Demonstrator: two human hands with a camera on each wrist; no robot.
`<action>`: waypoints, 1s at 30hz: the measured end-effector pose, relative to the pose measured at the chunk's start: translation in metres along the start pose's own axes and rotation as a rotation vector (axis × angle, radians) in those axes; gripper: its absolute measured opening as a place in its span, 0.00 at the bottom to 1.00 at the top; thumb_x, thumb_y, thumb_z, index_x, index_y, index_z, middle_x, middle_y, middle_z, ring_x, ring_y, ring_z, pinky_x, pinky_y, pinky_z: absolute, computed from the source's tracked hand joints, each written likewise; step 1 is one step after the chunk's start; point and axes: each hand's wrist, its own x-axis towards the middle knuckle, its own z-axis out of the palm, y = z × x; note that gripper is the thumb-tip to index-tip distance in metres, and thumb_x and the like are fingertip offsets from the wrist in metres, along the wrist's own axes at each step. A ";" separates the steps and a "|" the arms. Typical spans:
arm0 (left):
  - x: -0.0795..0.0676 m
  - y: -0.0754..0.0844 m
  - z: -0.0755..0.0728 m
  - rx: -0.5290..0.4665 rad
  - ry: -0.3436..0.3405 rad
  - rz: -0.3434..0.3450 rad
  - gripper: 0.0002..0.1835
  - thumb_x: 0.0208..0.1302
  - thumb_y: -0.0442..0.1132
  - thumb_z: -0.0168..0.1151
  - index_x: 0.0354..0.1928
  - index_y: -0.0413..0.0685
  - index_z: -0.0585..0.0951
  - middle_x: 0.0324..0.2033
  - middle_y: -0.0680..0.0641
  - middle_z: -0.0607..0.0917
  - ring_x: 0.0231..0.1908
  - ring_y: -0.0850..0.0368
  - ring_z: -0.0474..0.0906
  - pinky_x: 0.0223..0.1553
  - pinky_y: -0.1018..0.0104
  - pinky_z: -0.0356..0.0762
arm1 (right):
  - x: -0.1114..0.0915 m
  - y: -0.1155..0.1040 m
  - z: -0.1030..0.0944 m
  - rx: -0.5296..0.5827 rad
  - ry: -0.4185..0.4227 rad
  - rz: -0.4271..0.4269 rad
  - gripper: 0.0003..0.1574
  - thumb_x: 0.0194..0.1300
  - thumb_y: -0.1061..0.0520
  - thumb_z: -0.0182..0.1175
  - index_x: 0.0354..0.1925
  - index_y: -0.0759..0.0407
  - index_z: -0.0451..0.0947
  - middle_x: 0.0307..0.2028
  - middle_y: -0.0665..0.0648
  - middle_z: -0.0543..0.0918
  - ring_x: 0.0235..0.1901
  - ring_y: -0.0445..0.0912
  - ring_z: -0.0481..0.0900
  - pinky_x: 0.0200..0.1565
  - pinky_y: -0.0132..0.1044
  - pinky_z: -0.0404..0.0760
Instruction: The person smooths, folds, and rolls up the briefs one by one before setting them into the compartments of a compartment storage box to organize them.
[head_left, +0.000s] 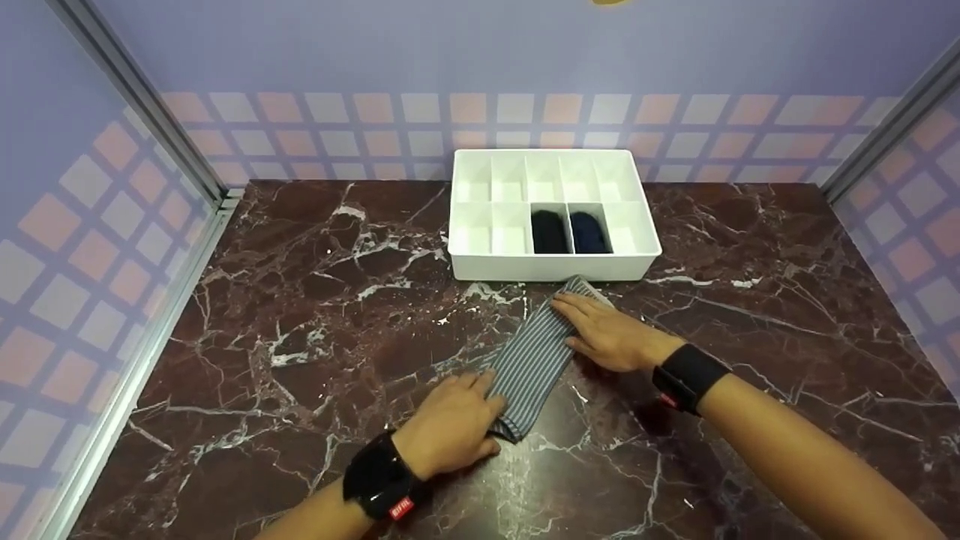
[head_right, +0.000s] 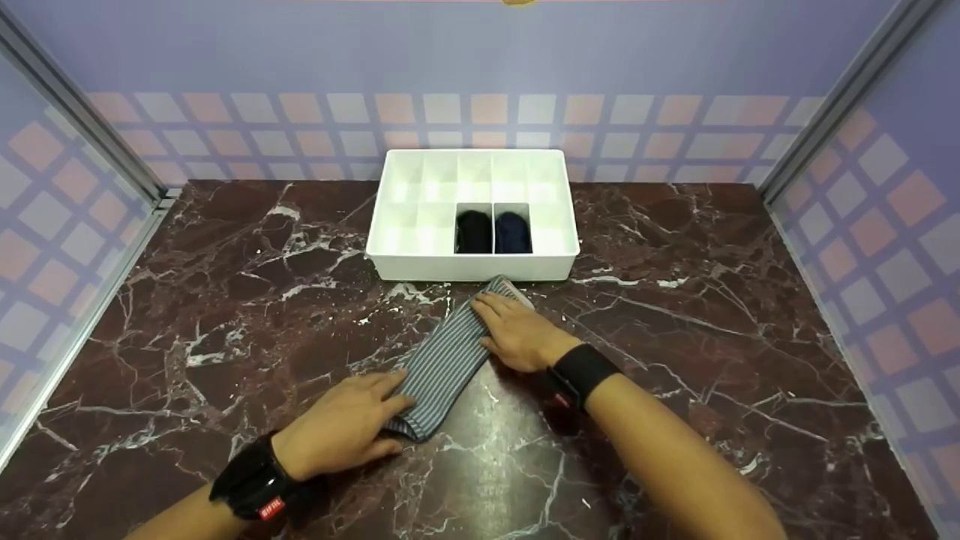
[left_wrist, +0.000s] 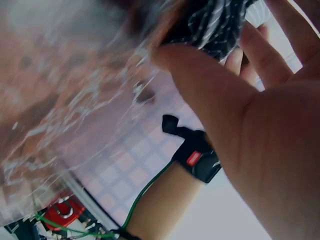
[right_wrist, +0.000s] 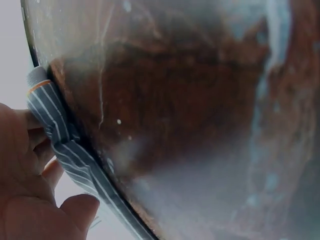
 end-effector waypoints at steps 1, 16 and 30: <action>-0.001 0.002 0.000 0.010 0.008 0.016 0.33 0.52 0.57 0.64 0.59 0.51 0.72 0.63 0.35 0.64 0.60 0.40 0.64 0.60 0.47 0.62 | 0.000 0.000 0.000 -0.006 0.005 -0.009 0.37 0.66 0.57 0.52 0.66 0.71 0.53 0.66 0.71 0.56 0.66 0.62 0.53 0.64 0.56 0.53; 0.003 0.025 0.012 -0.008 0.086 0.295 0.34 0.49 0.51 0.68 0.60 0.52 0.73 0.54 0.53 0.72 0.51 0.59 0.67 0.49 0.64 0.72 | 0.013 -0.010 0.003 -0.153 0.027 -0.147 0.33 0.55 0.68 0.41 0.62 0.70 0.61 0.64 0.68 0.62 0.66 0.63 0.53 0.64 0.58 0.51; 0.011 0.039 0.020 0.091 0.253 0.344 0.08 0.58 0.43 0.60 0.38 0.58 0.84 0.39 0.56 0.78 0.40 0.61 0.70 0.39 0.70 0.70 | 0.016 -0.035 -0.010 -0.202 0.065 -0.149 0.30 0.55 0.67 0.57 0.59 0.60 0.70 0.62 0.63 0.68 0.62 0.58 0.63 0.61 0.53 0.62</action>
